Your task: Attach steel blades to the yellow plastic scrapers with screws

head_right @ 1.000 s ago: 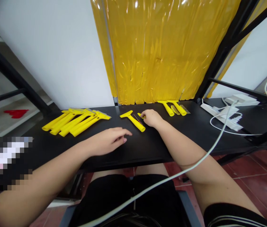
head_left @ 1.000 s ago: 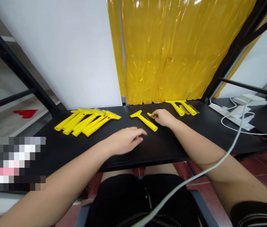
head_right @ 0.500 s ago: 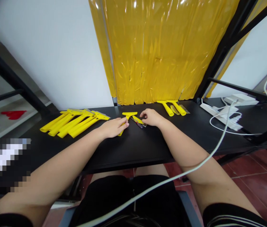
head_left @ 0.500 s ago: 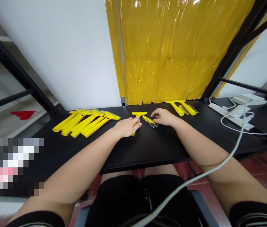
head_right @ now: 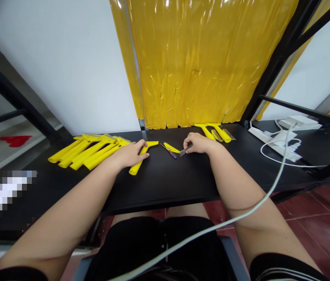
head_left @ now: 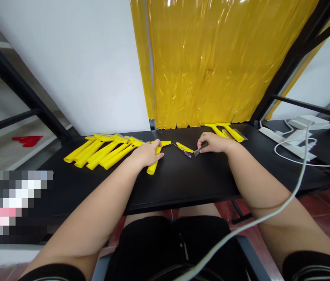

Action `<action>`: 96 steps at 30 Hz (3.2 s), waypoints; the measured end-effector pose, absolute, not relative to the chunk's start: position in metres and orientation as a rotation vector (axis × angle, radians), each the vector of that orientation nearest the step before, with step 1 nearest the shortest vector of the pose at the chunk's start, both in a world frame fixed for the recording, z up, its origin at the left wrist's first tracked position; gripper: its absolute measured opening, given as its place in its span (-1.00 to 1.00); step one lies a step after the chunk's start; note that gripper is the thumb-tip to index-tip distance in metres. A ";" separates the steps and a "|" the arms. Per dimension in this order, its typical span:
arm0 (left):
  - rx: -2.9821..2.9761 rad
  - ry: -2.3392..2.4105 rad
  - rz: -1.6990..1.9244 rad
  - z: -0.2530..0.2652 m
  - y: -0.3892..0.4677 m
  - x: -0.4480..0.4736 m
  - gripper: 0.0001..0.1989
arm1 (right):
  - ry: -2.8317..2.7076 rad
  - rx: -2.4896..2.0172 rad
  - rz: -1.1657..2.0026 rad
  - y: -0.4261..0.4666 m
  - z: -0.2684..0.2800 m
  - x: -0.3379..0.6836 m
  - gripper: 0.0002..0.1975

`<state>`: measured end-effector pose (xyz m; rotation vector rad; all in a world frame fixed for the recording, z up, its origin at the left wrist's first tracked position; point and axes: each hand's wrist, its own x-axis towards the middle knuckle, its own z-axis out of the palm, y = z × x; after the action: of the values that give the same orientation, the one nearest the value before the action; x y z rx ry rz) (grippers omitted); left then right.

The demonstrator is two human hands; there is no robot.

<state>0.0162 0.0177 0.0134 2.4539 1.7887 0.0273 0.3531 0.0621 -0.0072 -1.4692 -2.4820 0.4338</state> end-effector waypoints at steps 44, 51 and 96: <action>2.608 1.289 0.407 0.015 0.028 -0.003 -0.47 | -1.548 -0.963 1.326 0.049 -0.015 0.296 -0.65; 2.657 1.129 0.483 0.013 0.028 -0.002 -0.55 | -1.481 -0.898 1.432 0.045 -0.014 0.291 -0.61; 2.924 1.114 0.506 0.011 0.006 0.023 -0.60 | -1.431 -0.975 1.433 0.038 -0.019 0.255 -0.72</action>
<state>0.0227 0.0057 0.0111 2.9241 1.1143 0.5055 0.2548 0.0381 -0.0188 -0.9751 -1.4313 1.4330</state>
